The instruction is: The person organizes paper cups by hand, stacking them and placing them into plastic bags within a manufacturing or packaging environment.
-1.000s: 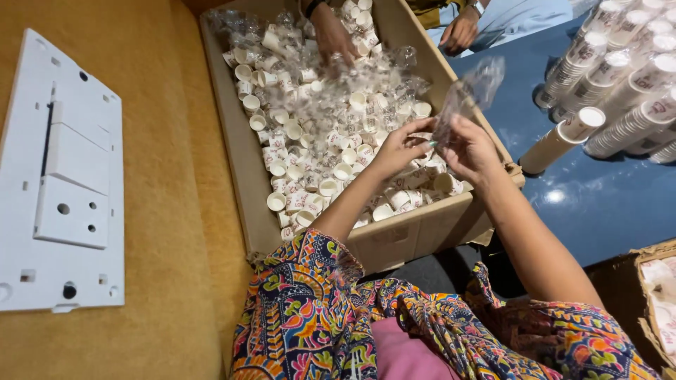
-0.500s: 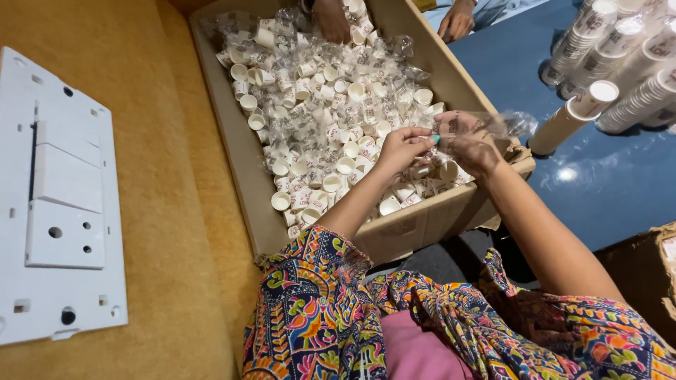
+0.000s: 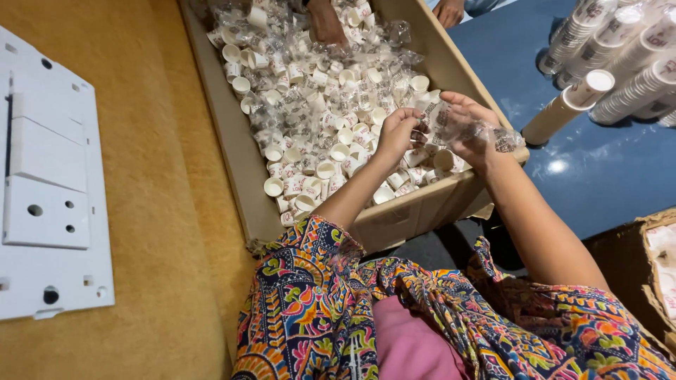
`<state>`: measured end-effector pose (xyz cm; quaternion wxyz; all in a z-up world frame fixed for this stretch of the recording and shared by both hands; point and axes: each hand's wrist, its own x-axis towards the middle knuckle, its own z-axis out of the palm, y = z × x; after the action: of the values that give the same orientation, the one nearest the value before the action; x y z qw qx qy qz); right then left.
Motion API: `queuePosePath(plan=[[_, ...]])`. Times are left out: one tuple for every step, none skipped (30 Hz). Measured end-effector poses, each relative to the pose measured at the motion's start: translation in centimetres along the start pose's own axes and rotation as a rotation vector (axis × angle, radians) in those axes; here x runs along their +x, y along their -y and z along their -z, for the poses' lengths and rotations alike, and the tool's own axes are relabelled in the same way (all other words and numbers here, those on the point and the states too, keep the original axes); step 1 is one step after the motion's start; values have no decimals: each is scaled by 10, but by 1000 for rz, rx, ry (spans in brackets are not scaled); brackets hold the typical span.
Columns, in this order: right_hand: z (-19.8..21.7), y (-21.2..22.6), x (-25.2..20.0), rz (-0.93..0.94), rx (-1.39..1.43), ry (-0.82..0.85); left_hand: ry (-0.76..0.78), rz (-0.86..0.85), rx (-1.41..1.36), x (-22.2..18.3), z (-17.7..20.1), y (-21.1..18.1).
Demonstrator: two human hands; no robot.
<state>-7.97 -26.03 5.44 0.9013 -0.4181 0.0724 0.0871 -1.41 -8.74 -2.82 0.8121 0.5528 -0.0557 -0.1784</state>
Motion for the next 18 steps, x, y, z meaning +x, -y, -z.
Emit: queuePosePath(plan=[[18,-5,7,4,4,-1,4,1,5,1,-1,4],[36,-7,17,76,52,115,19,-35,-25,5,-3,5],[54,-8,27,150,98,230,35,-71,-55,11,-5,5],[44,9,13,163,97,222,50,-68,-53,9,-21,-3],[34,26,0,198,81,156,50,-82,-99,8,-35,-11],[24,38,-16,223,66,86,44,-88,-149,2,-48,-15],[22,53,-27,225,66,73,51,-78,-153,0,-69,-23],[19,68,-36,331,-84,53,98,-115,-184,0,-89,-33],[15,84,-45,435,-235,31,145,-153,-216,0,-109,-44],[16,92,-52,438,-239,24,151,-150,-220,12,-131,-34],[16,101,-59,503,-344,-33,148,-249,-208,24,-152,-25],[17,112,-66,569,-449,-91,143,-349,-196,36,-176,-15],[39,117,-61,573,-452,-99,151,-346,-200,40,-193,-13],[61,123,-56,657,-382,-84,68,-440,-70,43,-211,-12],[83,129,-52,741,-308,-63,-17,-532,59,46,-227,-10],[100,133,-49,746,-316,-64,-12,-535,52,41,-238,-16],[118,137,-45,863,-376,-119,-86,-554,220,36,-248,-21],[134,139,-40,977,-430,-176,-163,-570,395,32,-257,-28]])
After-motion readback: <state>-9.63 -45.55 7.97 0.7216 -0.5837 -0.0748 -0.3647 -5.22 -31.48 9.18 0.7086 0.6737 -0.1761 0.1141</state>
